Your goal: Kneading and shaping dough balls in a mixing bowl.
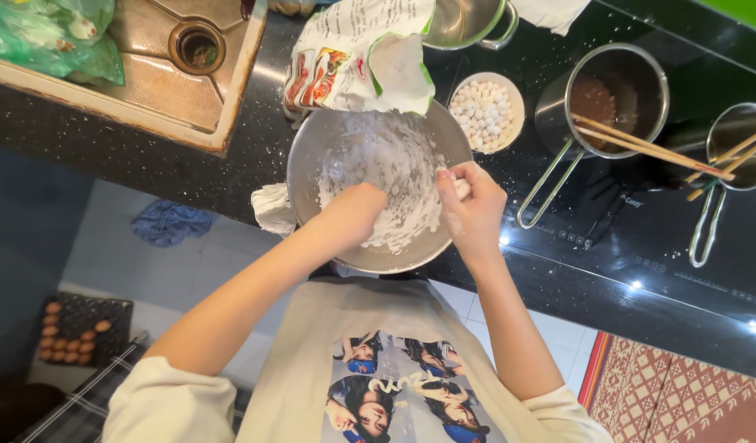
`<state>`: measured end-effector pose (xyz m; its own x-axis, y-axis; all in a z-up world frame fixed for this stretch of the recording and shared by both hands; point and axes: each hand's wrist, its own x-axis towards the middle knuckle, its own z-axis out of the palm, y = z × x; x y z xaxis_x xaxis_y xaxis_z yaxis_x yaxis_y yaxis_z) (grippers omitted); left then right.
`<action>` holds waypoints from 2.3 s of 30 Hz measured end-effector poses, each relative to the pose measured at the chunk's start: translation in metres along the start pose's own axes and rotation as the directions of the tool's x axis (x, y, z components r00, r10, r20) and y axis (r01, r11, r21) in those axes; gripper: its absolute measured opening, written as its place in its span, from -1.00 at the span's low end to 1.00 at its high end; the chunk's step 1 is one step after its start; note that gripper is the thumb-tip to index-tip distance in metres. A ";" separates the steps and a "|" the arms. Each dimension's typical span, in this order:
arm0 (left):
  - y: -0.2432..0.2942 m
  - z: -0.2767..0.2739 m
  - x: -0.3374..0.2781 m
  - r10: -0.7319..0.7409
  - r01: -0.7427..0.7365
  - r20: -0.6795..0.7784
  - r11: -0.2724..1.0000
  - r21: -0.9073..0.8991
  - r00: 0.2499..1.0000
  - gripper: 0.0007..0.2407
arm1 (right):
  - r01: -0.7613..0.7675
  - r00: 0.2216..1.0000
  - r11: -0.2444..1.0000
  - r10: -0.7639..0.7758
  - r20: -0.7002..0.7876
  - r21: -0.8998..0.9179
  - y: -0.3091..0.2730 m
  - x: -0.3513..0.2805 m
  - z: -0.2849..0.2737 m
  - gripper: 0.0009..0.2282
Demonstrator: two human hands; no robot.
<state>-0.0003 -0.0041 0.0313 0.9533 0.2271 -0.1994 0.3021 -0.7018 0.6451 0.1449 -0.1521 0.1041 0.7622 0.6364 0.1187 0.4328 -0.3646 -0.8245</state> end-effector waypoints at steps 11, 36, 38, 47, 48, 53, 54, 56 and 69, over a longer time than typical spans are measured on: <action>0.120 -0.153 0.003 0.179 -0.130 -0.524 0.983 0.129 0.833 -0.86 | -0.166 0.985 0.973 0.157 0.070 0.160 -0.003 -0.004 -0.006 -0.80; 0.112 -0.179 0.029 0.543 -0.011 -0.537 0.710 0.704 0.646 -0.88 | -0.180 0.983 0.977 0.175 0.053 0.110 0.000 -0.011 -0.015 -0.83; 0.122 -0.168 0.005 0.553 -0.080 -0.514 0.728 0.681 0.655 -0.89 | -0.174 0.984 0.979 0.170 0.051 0.105 0.001 -0.010 -0.015 -0.83; 0.035 -0.036 -0.019 -0.029 0.067 -0.125 0.948 0.310 0.992 -0.77 | -0.137 0.990 0.987 0.134 0.038 0.085 -0.005 -0.019 0.006 -0.82; 0.020 -0.013 -0.014 -0.106 0.145 -0.142 0.941 0.305 0.984 -0.66 | -0.109 0.994 0.992 0.107 0.036 0.068 -0.004 -0.021 0.009 -0.82; -0.011 0.012 -0.005 -0.151 0.163 -0.067 0.957 0.241 0.986 -0.64 | -0.054 0.998 0.998 0.054 0.017 0.013 -0.003 -0.024 0.016 -0.82; -0.017 0.013 -0.001 -0.145 0.137 0.028 0.973 0.184 0.989 -0.69 | -0.075 0.997 0.997 0.074 0.014 0.014 -0.002 -0.023 0.015 -0.82; -0.018 0.010 0.002 -0.117 0.105 0.096 0.987 0.122 0.988 -0.71 | -0.048 0.999 0.999 0.048 -0.010 0.000 0.001 -0.022 0.016 -0.82; -0.012 0.015 0.009 -0.276 0.260 0.060 0.946 0.191 0.959 -0.86 | 0.101 0.993 0.988 -0.108 -0.055 -0.115 0.004 -0.018 0.021 -0.83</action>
<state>0.0048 -0.0033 0.0106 0.8315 0.3713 -0.4132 0.5355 -0.7339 0.4179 0.1225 -0.1509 0.0865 0.7366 0.6335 0.2370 0.5597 -0.3743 -0.7393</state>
